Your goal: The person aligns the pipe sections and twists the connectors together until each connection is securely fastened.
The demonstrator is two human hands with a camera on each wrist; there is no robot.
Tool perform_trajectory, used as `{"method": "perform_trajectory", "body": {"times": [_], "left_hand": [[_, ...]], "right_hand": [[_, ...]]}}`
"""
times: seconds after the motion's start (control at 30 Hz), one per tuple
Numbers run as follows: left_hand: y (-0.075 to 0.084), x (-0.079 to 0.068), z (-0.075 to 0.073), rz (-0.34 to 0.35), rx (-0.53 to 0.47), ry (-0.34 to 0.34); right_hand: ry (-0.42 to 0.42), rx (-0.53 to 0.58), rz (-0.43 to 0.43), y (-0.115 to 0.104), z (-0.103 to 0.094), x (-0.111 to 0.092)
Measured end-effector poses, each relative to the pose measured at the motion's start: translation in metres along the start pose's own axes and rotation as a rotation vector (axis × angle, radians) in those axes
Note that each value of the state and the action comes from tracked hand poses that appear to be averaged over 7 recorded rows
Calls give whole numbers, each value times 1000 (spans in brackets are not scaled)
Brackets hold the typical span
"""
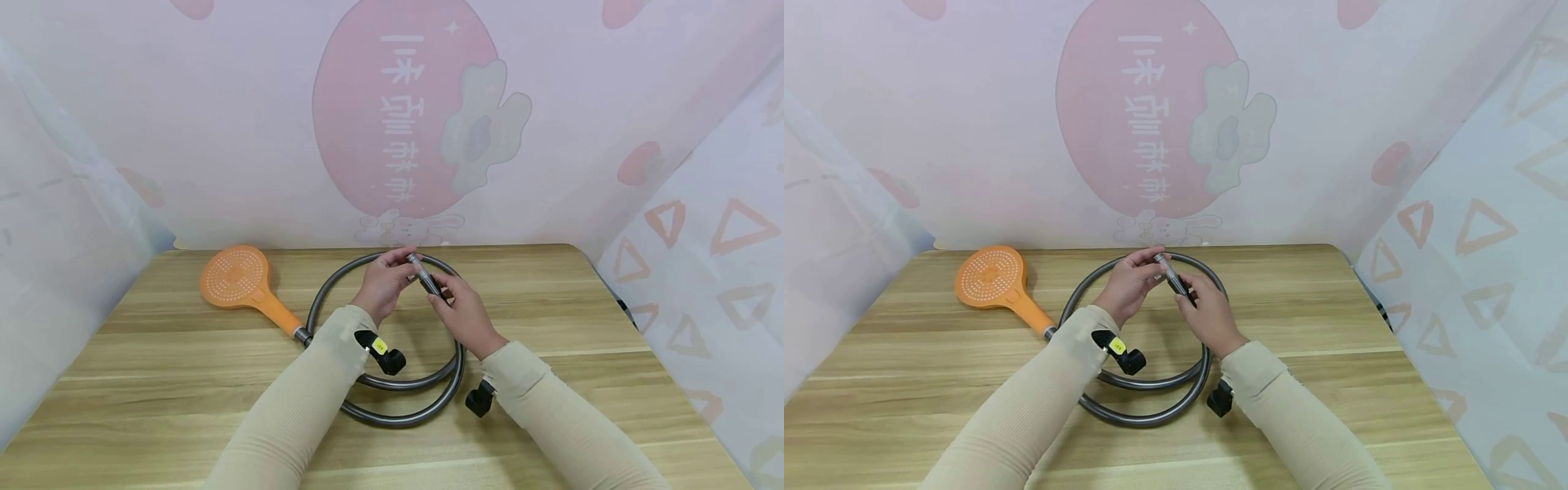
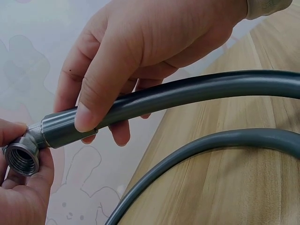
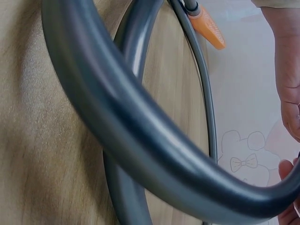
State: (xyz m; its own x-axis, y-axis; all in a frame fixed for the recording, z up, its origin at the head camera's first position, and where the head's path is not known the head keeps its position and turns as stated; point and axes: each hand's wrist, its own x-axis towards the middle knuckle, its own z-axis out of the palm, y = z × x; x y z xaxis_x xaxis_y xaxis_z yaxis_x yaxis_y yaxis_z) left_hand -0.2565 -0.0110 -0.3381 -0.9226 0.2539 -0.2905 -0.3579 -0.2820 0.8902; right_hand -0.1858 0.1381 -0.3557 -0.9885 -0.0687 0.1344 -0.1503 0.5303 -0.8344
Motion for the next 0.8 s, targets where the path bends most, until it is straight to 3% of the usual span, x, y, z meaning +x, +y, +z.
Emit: {"method": "perform_trajectory", "body": {"times": [0.53,0.8], "left_hand": [[0,-1,0,2,16,3],[0,-1,0,-3,6,-2]], "right_hand": [[-45,-14,2,1,-1,-1],[-83,39,43,0,-1,1]]}}
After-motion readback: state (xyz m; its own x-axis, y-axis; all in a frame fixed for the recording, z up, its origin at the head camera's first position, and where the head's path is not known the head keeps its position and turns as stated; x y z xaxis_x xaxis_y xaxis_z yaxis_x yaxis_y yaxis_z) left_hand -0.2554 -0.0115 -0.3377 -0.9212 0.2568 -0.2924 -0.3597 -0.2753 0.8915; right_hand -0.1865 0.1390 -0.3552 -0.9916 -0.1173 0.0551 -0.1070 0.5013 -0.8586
